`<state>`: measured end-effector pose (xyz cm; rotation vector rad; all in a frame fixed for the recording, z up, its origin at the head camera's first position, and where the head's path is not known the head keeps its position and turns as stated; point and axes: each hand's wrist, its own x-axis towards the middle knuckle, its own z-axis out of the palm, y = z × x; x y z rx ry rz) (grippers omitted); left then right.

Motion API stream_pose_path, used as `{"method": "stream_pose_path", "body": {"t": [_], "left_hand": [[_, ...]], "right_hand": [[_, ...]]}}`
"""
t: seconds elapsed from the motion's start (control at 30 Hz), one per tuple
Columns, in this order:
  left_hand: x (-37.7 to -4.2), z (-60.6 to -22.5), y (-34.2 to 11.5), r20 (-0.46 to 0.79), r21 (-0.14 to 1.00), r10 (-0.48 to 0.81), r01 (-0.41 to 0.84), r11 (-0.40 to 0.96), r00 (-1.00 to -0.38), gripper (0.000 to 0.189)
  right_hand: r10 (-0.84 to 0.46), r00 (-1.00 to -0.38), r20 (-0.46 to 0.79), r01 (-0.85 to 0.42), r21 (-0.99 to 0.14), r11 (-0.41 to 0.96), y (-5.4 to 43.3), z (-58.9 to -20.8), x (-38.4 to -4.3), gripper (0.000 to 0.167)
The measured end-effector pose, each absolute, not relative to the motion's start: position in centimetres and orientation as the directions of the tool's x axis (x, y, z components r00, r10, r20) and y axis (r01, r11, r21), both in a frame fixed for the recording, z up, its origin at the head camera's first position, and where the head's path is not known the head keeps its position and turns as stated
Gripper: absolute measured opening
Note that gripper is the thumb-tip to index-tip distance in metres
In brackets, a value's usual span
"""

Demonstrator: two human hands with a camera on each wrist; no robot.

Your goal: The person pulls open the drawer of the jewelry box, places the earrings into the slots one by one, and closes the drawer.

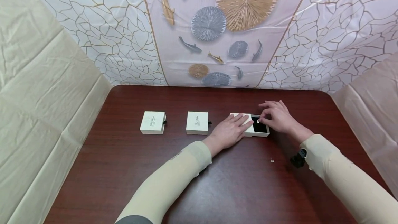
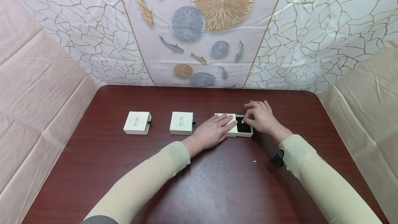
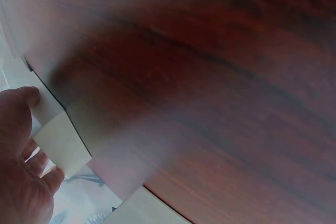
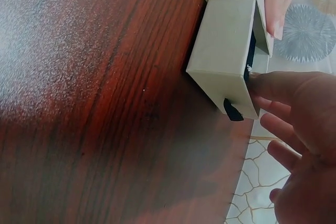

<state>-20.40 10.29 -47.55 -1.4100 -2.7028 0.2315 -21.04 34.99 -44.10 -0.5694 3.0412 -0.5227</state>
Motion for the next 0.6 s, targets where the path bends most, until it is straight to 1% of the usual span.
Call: {"method": "stream_pose_path", "body": {"t": [0.27,0.47,0.6], "left_hand": [[-20.44,-47.55,10.23,0.008,-0.163,0.821,0.809,0.565,-0.571,0.060],[-20.48,-47.63,10.25,0.015,-0.164,0.824,0.811,0.562,-0.567,0.059],[-20.47,-47.69,10.28,0.020,-0.159,0.825,0.813,0.561,-0.565,0.059]], "right_hand": [[-0.364,-0.926,0.103,-0.378,-0.310,0.873,34.68,-44.26,-21.02,0.019],[-0.408,-0.902,0.144,-0.433,-0.292,0.853,34.42,-44.47,-21.04,0.014],[-0.416,-0.896,0.155,-0.444,-0.273,0.854,34.23,-44.44,-20.76,0.013]]}}
